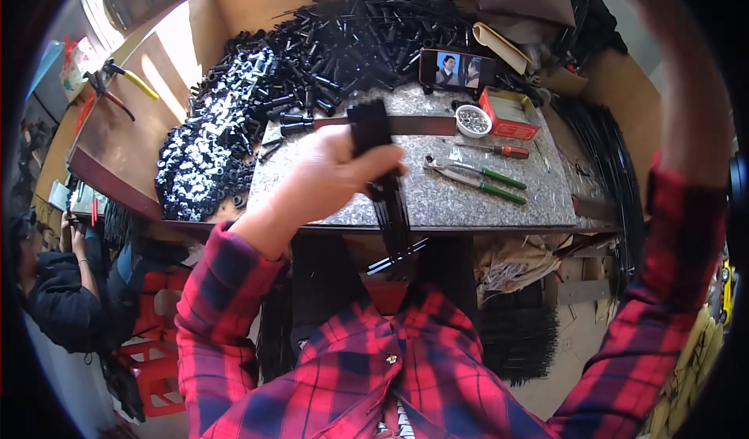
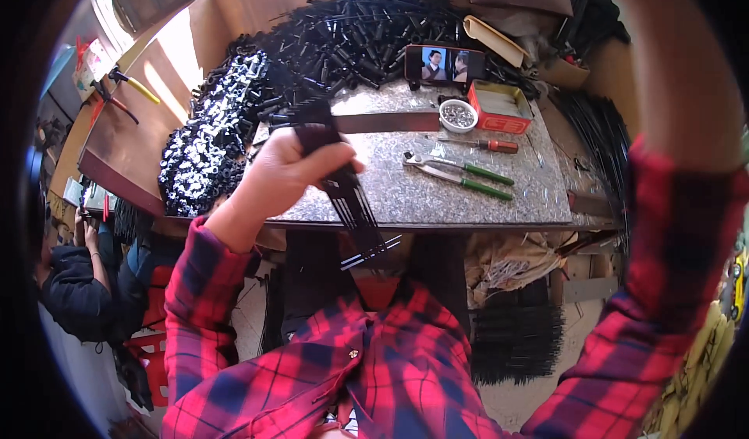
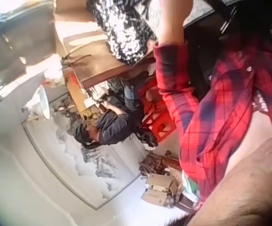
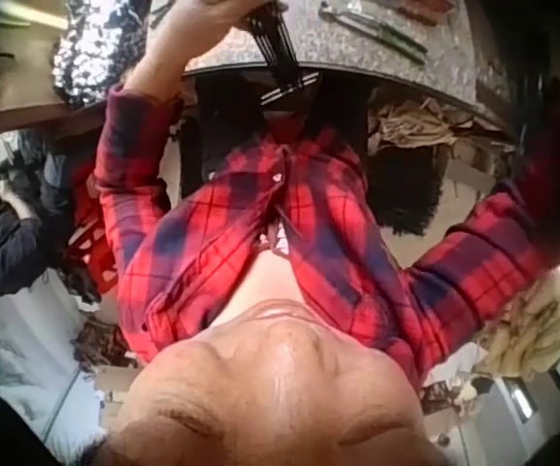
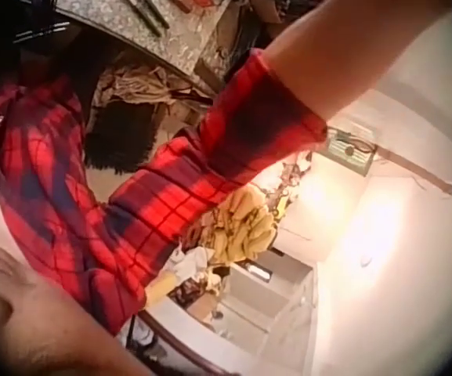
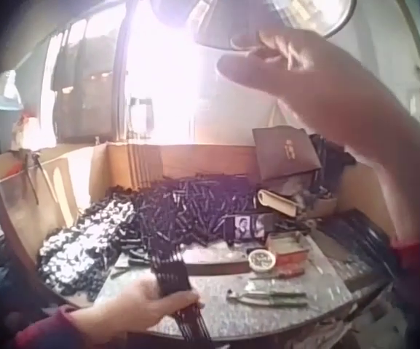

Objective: Assembling black plastic components onto metal rods using pliers and a hammer at a workbench.

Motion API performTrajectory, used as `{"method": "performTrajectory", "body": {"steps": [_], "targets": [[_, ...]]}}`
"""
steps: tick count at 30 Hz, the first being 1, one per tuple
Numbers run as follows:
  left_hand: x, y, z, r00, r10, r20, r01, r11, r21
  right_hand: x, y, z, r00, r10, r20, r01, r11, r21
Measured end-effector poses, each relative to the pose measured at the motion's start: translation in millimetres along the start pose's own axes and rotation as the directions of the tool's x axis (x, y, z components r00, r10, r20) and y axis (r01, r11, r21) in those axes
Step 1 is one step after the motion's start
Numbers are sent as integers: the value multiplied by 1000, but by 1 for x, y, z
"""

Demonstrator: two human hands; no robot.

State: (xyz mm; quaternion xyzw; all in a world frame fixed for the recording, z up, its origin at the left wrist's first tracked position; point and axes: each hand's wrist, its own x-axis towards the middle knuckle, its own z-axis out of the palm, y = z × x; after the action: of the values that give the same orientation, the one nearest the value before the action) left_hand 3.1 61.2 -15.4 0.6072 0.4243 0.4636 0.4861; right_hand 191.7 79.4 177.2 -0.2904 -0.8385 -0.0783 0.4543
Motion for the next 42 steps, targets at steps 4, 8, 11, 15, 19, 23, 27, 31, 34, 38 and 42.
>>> {"method": "performTrajectory", "body": {"steps": [4,8,11,15,19,23,27,31,34,38,42], "targets": [[-50,-64,-28,854,-201,-480,15,931,-364,-100,22,102,998,-25,61,-15,817,576],[-64,-107,0,744,-289,-602,-213,752,-624,-227,-30,130,542,-72,837,-836,-143,529],[-76,-113,16,690,-349,-634,-294,665,-687,-267,-45,171,478,-22,878,-773,-486,408],[-79,-117,22,652,-347,-675,-363,638,-679,-263,-33,212,548,224,806,-616,-544,570],[-76,-106,31,660,-357,-661,-358,624,-694,-233,-29,211,487,492,722,-415,-597,687],[-74,-94,42,710,-308,-634,-419,538,-731,-216,-17,199,385,606,696,-573,-434,695],[-91,-95,51,863,-200,-464,-237,651,-722,-188,23,177,470,664,582,-636,-202,744],[-129,-84,47,961,-116,-252,-47,827,-560,-134,58,137,576,652,493,-676,42,735],[-151,-90,36,923,211,-322,-177,976,131,-100,81,98,653,547,523,-720,237,652],[-158,-112,10,851,403,-337,-171,819,548,-75,89,68,759,373,534,-649,500,574],[-148,-149,2,912,361,-194,-98,653,751,-66,78,67,787,150,598,-564,568,600]]}}
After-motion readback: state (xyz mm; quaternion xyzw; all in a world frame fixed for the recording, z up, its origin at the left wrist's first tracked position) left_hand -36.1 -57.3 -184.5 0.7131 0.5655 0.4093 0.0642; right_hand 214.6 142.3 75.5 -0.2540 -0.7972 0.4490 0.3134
